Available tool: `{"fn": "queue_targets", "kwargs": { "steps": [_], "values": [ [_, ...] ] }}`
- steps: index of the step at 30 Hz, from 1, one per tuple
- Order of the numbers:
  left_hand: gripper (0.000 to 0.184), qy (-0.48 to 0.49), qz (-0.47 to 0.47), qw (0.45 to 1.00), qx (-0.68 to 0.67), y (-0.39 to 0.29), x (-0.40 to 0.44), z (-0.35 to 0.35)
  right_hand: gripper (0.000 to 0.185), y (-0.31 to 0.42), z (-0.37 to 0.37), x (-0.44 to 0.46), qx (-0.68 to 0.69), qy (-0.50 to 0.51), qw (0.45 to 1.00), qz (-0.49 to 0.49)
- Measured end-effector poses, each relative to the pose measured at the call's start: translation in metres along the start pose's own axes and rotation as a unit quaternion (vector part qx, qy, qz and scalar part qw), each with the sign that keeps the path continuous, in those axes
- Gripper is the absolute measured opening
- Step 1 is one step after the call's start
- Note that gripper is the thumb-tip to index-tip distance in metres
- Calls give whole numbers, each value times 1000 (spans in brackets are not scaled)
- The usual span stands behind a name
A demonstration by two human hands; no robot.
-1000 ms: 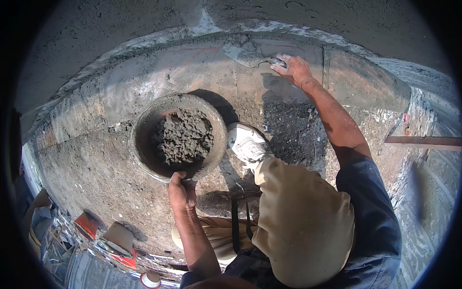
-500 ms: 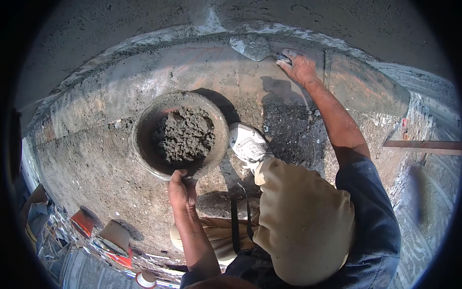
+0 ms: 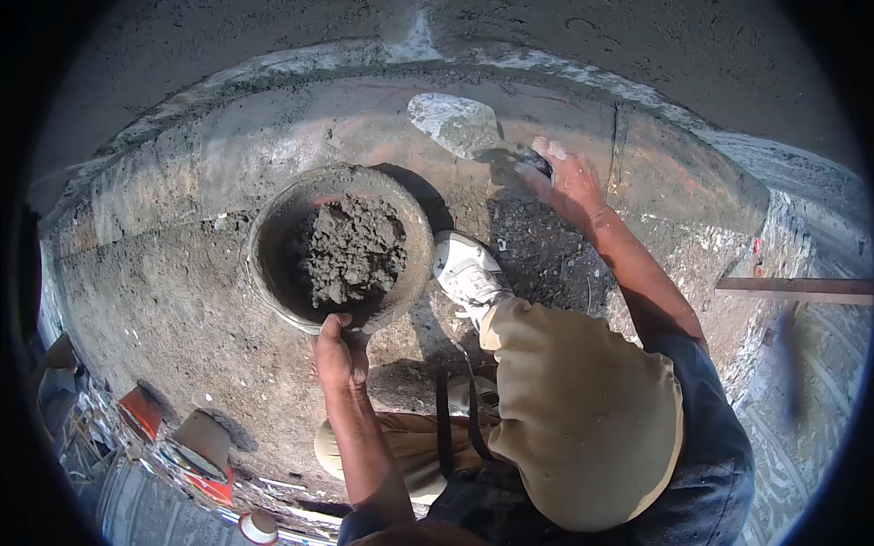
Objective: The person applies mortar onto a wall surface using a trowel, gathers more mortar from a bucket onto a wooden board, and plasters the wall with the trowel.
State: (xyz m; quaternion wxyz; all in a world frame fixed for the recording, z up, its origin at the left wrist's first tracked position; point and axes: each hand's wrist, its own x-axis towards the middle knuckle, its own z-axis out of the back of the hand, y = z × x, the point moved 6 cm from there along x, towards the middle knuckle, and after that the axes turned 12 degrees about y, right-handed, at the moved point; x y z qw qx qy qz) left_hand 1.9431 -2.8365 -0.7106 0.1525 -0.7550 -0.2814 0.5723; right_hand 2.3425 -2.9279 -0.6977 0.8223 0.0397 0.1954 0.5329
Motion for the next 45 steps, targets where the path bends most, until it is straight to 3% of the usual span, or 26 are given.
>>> {"fn": "queue_targets", "kwargs": {
  "steps": [1, 4, 5, 7, 10, 13, 16, 22, 26, 29, 32, 36, 39, 42, 43, 44, 45],
  "values": [
    [20, -2, -1, 1000, -3, -1, 0, -1, 47, -26, -11, 8, -14, -19, 999, -39],
    [16, -14, 7, 1000, -3, 4, 0, 4, 45, -42, -51, 54, 161, 108, 979, -58],
    [14, -19, 8, 1000, -2, 5, 0, 7, 42, -33, -60, 62, 283, 165, 941, -86],
    [13, -6, 20, 1000, -4, 5, -1, 6, 38, -6, -67, 78, 512, 264, 808, -128],
    [15, 4, 25, 1000, -1, -1, -3, 5, 32, -21, -52, 81, 553, 238, 770, -210],
    [19, 8, 11, 1000, -9, 0, -1, 10, 27, -64, -52, 52, 605, 229, 724, -240],
    [19, 18, 15, 1000, -16, 5, 0, 14, 26, -64, -36, 25, 620, 216, 700, -280],
    [20, 16, 18, 1000, -12, 7, 1, 24, 27, -81, -45, -8, 564, 100, 742, -348],
    [24, -1, 22, 1000, -10, 7, 0, 17, 33, -74, -50, -13, 556, 124, 777, -268],
    [16, -3, 26, 1000, -2, 9, 0, 18, 34, -48, -37, 24, 348, 175, 904, -177],
    [11, -4, 21, 1000, -3, 4, -3, 11, 32, -46, -44, 59, 325, 148, 914, -192],
    [12, 2, 18, 1000, -4, 3, -2, 14, 33, -71, -48, 36, 580, 213, 748, -244],
    [16, -4, 17, 1000, -17, 3, -5, 10, 30, -71, -41, 3, 610, 168, 716, -295],
    [20, 2, 9, 1000, -25, 3, -5, 9, 41, -116, -52, -27, 547, 141, 773, -288],
    [22, 2, 5, 1000, -25, 3, -4, 12, 45, -130, -51, -32, 394, 93, 882, -242],
    [23, 3, 3, 1000, -24, 4, -4, 15, 51, -137, -52, -40, 225, 42, 955, -188],
    [23, 4, 7, 1000, -27, 6, -3, 18, 56, -132, -47, -47, 48, -11, 991, -127]
  ]
}}
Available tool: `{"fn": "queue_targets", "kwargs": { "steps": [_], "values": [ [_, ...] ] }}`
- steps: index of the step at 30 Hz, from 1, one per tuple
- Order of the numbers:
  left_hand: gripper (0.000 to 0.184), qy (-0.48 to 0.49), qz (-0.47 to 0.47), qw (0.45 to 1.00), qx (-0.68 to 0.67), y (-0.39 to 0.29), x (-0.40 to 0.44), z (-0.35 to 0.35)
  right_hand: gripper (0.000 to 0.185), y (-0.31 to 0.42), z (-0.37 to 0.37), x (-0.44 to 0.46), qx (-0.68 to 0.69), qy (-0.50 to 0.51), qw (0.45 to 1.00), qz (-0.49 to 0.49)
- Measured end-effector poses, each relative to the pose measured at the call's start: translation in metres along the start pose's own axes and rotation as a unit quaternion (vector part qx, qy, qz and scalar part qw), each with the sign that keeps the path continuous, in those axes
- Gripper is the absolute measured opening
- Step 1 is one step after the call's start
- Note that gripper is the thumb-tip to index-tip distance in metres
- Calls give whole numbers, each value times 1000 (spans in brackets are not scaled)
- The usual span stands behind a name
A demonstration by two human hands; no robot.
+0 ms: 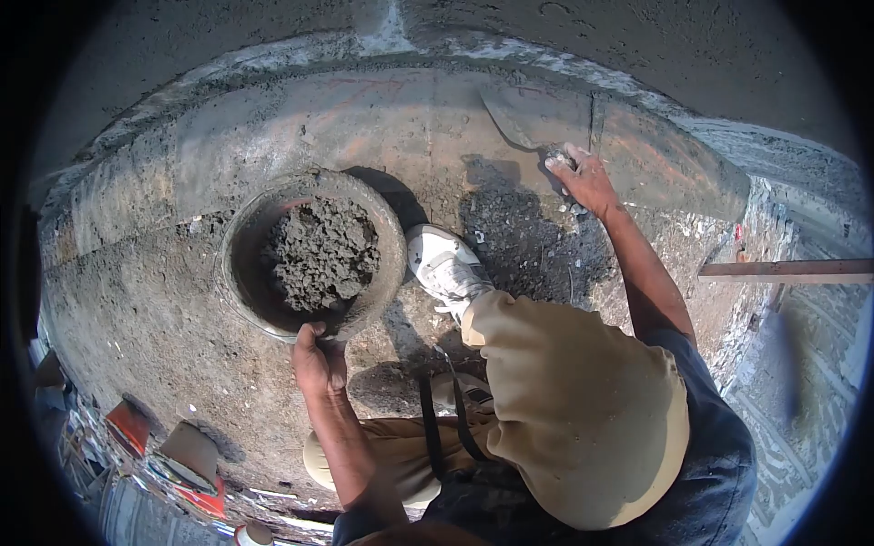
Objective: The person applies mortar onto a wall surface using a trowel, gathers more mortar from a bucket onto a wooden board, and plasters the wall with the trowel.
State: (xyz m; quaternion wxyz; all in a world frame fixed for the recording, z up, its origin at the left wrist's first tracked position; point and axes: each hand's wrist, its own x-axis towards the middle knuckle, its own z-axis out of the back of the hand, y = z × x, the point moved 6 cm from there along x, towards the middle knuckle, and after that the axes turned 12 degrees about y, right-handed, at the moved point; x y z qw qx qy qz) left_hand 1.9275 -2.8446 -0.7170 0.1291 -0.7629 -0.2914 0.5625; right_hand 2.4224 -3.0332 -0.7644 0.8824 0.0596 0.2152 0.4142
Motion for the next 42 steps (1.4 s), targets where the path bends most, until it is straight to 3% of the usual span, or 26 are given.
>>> {"fn": "queue_targets", "kwargs": {
  "steps": [1, 4, 5, 8, 13, 17, 21, 30, 32, 35, 38, 39, 42],
  "values": [
    [22, 2, 4, 1000, -3, 1, 2, 2, 65, -1, -9, -3, 59, 85, 994, -31],
    [22, 5, 14, 1000, 7, 3, 2, 4, 60, 18, 4, -11, -42, 192, 980, -38],
    [22, 4, 12, 1000, 11, 1, 2, 6, 59, 3, 2, -11, -38, 162, 986, -30],
    [22, -7, 20, 1000, 10, 2, 3, 10, 60, -53, 11, -5, -4, 138, 979, -152],
    [15, -17, 8, 1000, 6, 5, 1, 8, 64, -99, 11, 52, -21, 115, 987, -110],
    [14, -10, 31, 999, 40, 4, 3, 15, 66, -56, 7, 83, 9, 132, 986, -98],
    [16, -6, 18, 999, 32, 1, 3, 8, 64, -22, -5, 95, 17, 95, 995, 6],
    [14, 0, 12, 1000, 28, 0, 0, -7, 62, 77, 7, 115, -30, 84, 996, 2],
    [14, 4, 4, 1000, 11, -1, 1, -12, 54, 99, 14, 111, -74, 9, 993, 88],
    [17, 1, 9, 998, 57, -2, 1, -11, 44, 170, 58, 73, -42, 20, 986, 158],
    [16, 24, 5, 997, 72, -3, 2, -15, 36, 248, 92, 31, -137, -8, 940, 312],
    [20, 38, -38, 998, 33, -4, 0, -22, 36, 259, 90, 26, -184, 15, 924, 335],
    [26, 55, -32, 993, 95, -2, 1, -28, 36, 327, 93, 15, -312, 126, 886, 319]
  ]
}}
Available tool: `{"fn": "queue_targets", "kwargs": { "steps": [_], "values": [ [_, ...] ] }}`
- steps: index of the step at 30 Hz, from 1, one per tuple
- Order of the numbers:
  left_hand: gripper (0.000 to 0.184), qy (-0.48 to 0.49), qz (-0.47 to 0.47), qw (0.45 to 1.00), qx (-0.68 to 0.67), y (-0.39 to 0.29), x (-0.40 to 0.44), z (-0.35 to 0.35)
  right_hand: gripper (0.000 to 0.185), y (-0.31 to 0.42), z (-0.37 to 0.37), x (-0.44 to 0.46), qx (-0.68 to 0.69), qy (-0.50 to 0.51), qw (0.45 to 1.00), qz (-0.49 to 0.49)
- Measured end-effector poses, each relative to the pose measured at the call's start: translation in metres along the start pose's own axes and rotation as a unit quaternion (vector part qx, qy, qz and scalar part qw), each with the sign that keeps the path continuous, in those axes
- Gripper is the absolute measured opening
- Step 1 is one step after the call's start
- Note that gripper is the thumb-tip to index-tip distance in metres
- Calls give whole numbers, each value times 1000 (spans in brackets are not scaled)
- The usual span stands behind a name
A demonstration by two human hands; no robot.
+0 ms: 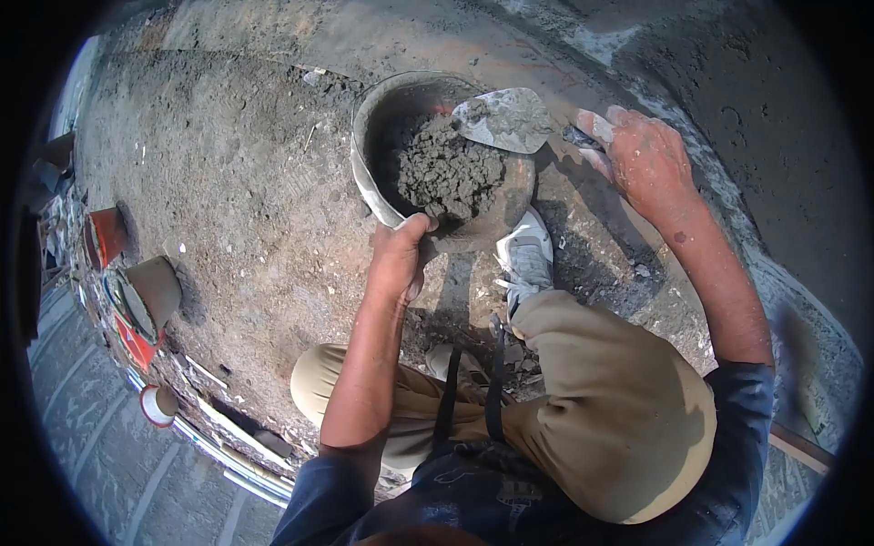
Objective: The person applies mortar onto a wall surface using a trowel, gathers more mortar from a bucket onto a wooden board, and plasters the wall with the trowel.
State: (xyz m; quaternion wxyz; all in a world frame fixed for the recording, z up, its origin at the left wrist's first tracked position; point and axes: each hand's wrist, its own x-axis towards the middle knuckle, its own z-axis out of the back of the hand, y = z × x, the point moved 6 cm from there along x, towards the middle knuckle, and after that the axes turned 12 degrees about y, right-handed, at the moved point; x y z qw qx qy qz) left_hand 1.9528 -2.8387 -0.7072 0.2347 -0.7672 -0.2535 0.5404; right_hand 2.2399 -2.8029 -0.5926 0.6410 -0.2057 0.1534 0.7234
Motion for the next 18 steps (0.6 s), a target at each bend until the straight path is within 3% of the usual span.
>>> {"fn": "queue_targets", "kwargs": {
  "steps": [3, 4, 5, 6, 8, 9, 12, 14, 16, 18],
  "values": [
    [40, 36, -83, 993, -79, 0, 2, -10, 37, 18, -29, 11, -59, -31, 994, 83],
    [76, 61, -101, 991, -59, 3, 9, -5, 39, 31, -31, 19, -63, -52, 988, 135],
    [80, 41, -87, 993, -70, 15, 12, 5, 37, 54, -26, 7, -58, -115, 976, 176],
    [51, -38, -125, 987, -88, 8, 2, 13, 35, 76, -19, 9, -51, 21, 989, 135],
    [48, -26, -81, 988, -129, 27, 4, 40, 32, 107, -3, 3, -51, 39, 986, 157],
    [55, -10, -9, 993, -115, 16, -13, 47, 30, 116, 0, 3, -66, 53, 983, 161],
    [71, -203, -37, 977, -59, 12, -44, 75, 29, 132, -13, 10, -115, -55, 948, 292],
    [87, -258, -146, 946, 131, -45, -118, 74, 25, 160, 6, 27, -145, 14, 942, 304],
    [92, -276, -213, 863, 365, -101, -212, 70, 20, 182, 31, 48, -157, 44, 929, 332],
    [88, -291, -17, 734, 613, -107, -273, 75, 13, 195, 52, 61, -149, 44, 913, 377]
  ]
}}
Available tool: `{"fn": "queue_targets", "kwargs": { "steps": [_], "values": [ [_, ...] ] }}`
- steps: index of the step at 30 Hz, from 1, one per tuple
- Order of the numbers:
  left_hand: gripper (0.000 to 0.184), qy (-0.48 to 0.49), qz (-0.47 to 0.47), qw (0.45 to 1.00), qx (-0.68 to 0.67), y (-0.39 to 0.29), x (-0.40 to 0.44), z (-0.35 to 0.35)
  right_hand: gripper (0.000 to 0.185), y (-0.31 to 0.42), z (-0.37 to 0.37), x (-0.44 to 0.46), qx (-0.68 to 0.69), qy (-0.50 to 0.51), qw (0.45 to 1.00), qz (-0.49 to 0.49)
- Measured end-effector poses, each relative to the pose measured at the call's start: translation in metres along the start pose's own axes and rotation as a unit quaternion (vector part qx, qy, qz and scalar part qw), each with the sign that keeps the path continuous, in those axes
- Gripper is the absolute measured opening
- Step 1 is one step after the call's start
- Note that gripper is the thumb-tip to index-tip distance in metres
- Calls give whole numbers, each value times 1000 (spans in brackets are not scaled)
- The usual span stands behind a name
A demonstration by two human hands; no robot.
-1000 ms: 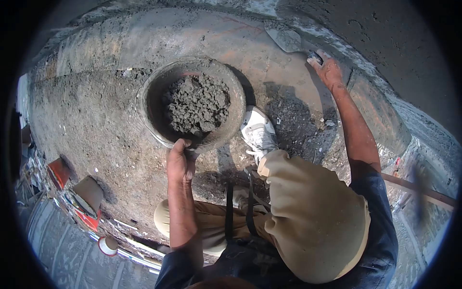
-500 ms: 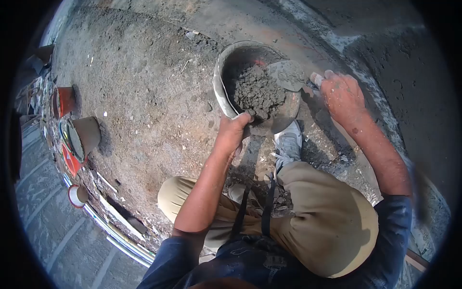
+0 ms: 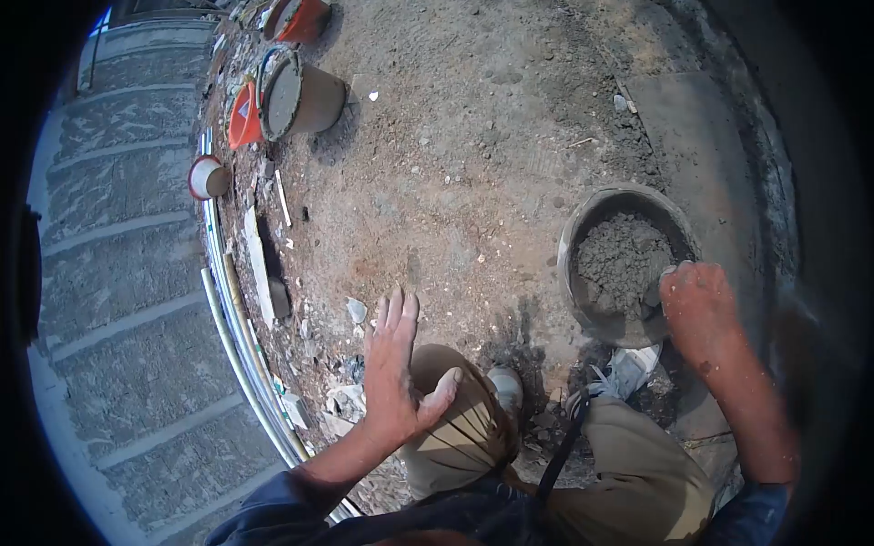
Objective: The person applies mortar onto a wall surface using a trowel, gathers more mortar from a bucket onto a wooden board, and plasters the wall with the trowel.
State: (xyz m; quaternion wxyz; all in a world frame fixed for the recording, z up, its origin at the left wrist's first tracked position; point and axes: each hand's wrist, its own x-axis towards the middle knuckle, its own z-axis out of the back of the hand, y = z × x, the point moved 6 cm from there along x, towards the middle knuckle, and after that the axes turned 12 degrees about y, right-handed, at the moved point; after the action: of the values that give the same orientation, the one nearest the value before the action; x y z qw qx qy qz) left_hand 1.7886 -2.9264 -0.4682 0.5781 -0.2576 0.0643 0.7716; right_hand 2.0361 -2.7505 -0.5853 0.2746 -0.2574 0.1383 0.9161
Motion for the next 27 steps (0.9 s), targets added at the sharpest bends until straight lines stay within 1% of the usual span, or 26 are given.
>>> {"fn": "queue_targets", "kwargs": {
  "steps": [1, 2, 5, 7, 8, 9, 12, 13, 15, 17, 18, 19, 22, 23, 24, 26, 27],
  "values": [
    [79, 74, 60, 994, -45, 20, -26, -14, 15, -3, 17, 0, -8, 35, 999, -13],
    [71, 153, 116, 977, -92, 35, -52, -35, 18, -7, 30, -8, -19, 78, 996, -27],
    [59, 118, 101, 940, -303, 25, -82, -44, 32, -24, 67, -59, -45, -80, 995, -31],
    [55, 165, 110, 916, -349, 14, -94, -47, 32, -27, 101, -83, 27, -30, 994, -101],
    [53, 183, 118, 904, -368, 9, -101, -47, 33, -28, 113, -92, 63, -12, 989, -134],
    [52, 204, 110, 909, -346, 3, -106, -44, 40, -26, 116, -105, 94, -63, 984, -139],
    [50, 234, 96, 916, -310, -6, -124, -39, 41, -7, 110, -133, 206, -204, 950, -118],
    [50, 253, 90, 922, -279, -9, -129, -37, 40, -5, 88, -138, 233, -244, 936, -100],
    [50, 276, 101, 914, -279, -12, -141, -33, 41, -5, 21, -132, 266, -227, 930, -114],
    [51, 290, 104, 910, -276, -12, -149, -33, 37, -7, -78, -106, 196, -193, 954, -122],
    [51, 299, 105, 909, -272, -10, -158, -34, 39, -18, -131, -77, 250, -2, 942, -224],
    [51, 304, 107, 908, -268, -8, -165, -35, 41, -24, -168, -70, 292, 187, 884, -312],
    [52, 292, 133, 908, -269, -4, -185, -36, 46, 1, -91, -67, 317, 43, 904, -284],
    [55, 287, 138, 909, -268, -1, -193, -38, 55, 8, -74, -72, 316, 87, 898, -292],
    [56, 293, 159, 906, -260, 2, -201, -43, 55, 11, -69, -80, 304, 82, 904, -290],
    [58, 307, 192, 900, -244, 3, -212, -44, 55, 23, -83, -100, 278, 72, 912, -292],
    [61, 319, 209, 893, -239, 3, -217, -42, 51, 19, -99, -106, 342, 180, 865, -322]
  ]
}}
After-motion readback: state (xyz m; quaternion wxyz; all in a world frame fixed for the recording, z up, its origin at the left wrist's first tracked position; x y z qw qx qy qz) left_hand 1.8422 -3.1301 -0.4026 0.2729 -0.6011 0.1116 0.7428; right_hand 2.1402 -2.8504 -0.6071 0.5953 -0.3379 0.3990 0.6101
